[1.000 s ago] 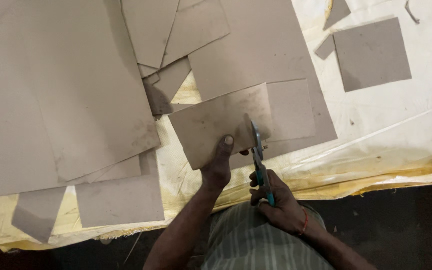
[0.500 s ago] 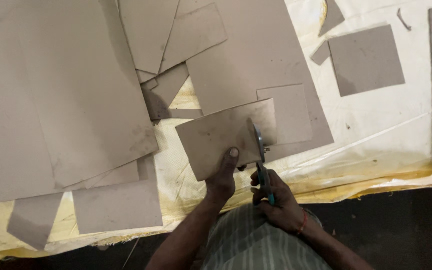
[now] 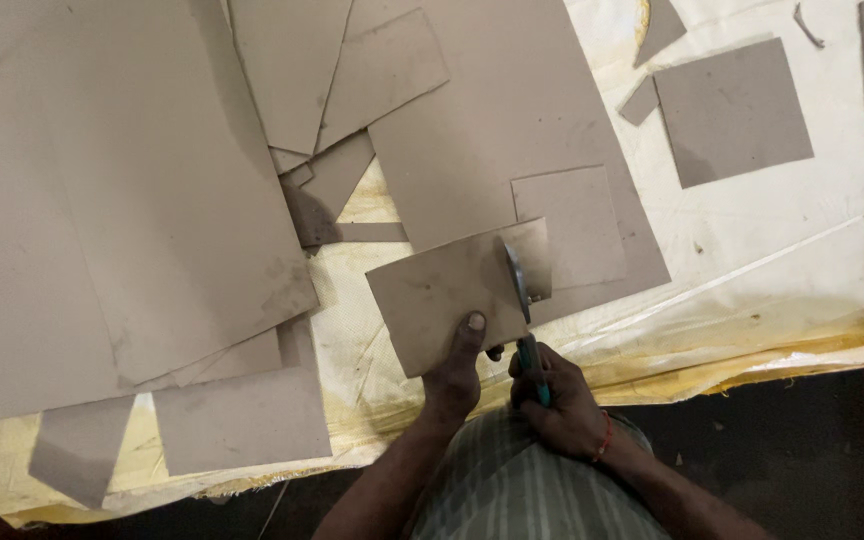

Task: The person sorts through a pile of cardboard sheets on a workbench, then uses tin snips to cut small rectangular pieces from the cardboard. They trim the cut pieces further and fold some pieces by hand, setting the cut pieces on the bench.

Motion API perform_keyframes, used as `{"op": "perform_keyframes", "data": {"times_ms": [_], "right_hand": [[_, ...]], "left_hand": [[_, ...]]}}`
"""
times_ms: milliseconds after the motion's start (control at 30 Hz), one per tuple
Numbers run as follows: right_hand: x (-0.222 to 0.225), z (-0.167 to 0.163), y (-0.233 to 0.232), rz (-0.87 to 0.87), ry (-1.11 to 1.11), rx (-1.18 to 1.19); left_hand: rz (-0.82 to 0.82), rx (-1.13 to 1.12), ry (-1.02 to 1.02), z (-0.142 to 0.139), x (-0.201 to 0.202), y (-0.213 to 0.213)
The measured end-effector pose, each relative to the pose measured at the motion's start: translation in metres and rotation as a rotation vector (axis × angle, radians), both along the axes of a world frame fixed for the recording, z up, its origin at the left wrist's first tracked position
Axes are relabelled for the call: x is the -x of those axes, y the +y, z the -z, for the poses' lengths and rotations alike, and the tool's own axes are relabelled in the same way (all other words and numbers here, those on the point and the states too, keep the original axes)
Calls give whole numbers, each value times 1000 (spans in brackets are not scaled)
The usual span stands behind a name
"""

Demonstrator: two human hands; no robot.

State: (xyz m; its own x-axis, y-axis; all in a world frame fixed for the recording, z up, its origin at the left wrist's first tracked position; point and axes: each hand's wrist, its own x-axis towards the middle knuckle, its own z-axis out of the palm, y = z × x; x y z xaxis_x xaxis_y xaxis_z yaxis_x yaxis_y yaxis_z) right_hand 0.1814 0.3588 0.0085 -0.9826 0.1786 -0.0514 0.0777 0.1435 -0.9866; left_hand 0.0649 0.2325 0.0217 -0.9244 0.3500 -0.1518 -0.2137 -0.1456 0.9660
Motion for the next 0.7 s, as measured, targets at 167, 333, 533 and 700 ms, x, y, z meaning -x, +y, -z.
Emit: {"op": "perform_keyframes", "data": {"times_ms": [167,333,533,700], "right_hand": [[2,4,2,18,-200,98],[5,7,2,55,-257,292],[7,9,0,28,-273,170],[10,22,2,69,-308,227]], "left_hand": [[53,5,-28,9,4,1],[25,-94,-154,6,-3,5],[-34,-118,-155,14,-4,6],[-45,-5,-81,29,-15,4]]}}
